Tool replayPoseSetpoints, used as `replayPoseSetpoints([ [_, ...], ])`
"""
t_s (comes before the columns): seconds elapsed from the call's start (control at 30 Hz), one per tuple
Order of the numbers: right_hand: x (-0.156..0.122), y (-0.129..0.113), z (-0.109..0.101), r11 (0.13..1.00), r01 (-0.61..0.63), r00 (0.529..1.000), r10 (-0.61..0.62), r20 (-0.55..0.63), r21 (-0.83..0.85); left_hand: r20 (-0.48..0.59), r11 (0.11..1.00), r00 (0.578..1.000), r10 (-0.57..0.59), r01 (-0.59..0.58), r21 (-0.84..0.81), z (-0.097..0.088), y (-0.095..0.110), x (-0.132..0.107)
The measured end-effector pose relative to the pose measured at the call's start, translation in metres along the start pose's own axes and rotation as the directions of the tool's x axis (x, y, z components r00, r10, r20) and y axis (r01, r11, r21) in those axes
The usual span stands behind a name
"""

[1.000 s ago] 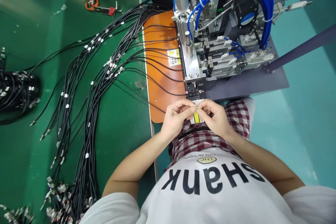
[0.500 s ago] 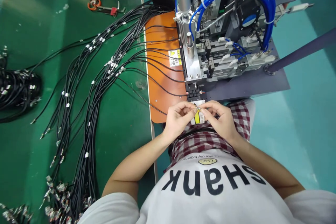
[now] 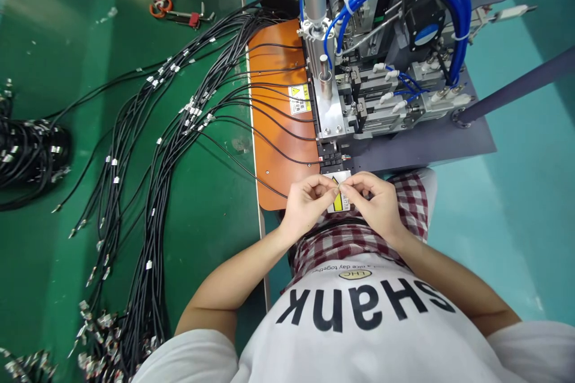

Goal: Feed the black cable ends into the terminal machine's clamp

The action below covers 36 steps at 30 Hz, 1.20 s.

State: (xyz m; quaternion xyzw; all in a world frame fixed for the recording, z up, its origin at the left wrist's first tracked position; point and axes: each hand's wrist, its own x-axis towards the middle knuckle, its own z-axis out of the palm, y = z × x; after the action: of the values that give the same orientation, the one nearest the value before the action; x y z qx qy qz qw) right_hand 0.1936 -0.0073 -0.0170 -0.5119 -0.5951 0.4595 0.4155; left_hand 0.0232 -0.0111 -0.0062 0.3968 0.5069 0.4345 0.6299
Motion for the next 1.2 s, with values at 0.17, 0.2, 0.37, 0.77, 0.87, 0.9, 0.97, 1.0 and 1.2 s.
replayPoseSetpoints([
  [0.17, -0.001, 0.003, 0.004, 0.994, -0.040, 0.999, 0.036, 0.036, 0.099, 0.005, 0.999, 0.999, 0.033, -0.033, 0.010, 0.003, 0.000, -0.003],
  [0.2, -0.002, 0.003, 0.006, 0.993, -0.043, 0.999, 0.041, 0.023, 0.109, -0.011, 0.997, 0.998, 0.065, -0.065, 0.030, 0.003, -0.001, -0.004],
  [0.37, -0.005, 0.006, 0.011, 0.951, -0.168, 0.986, 0.155, 0.070, 0.261, 0.013, 0.813, 0.890, 0.455, -0.422, 0.402, 0.002, -0.009, -0.011],
  [0.77, -0.007, 0.004, 0.003, 0.974, -0.124, 0.992, 0.116, 0.052, 0.190, 0.050, 0.986, 0.995, 0.084, -0.090, 0.138, -0.002, 0.001, -0.005],
  [0.87, -0.005, 0.005, -0.003, 0.950, -0.187, 0.980, 0.166, 0.106, 0.248, 0.033, 0.999, 0.999, 0.007, -0.008, 0.050, -0.003, 0.004, -0.004],
  [0.9, -0.004, 0.005, -0.005, 0.954, -0.181, 0.981, 0.160, 0.106, 0.238, 0.031, 0.999, 1.000, -0.002, 0.001, 0.032, -0.003, 0.004, -0.003],
  [0.97, -0.004, 0.005, -0.007, 0.970, -0.152, 0.986, 0.135, 0.100, 0.188, 0.032, 1.000, 0.999, -0.011, 0.010, 0.013, -0.003, 0.004, -0.003],
  [1.0, -0.004, 0.005, -0.008, 0.978, -0.134, 0.989, 0.120, 0.092, 0.159, 0.033, 1.000, 0.999, -0.011, 0.011, 0.011, -0.004, 0.003, -0.003],
  [1.2, -0.006, 0.007, -0.006, 0.991, -0.095, 0.993, 0.089, 0.073, 0.093, 0.022, 1.000, 1.000, 0.003, -0.004, 0.030, -0.003, 0.002, -0.003],
])
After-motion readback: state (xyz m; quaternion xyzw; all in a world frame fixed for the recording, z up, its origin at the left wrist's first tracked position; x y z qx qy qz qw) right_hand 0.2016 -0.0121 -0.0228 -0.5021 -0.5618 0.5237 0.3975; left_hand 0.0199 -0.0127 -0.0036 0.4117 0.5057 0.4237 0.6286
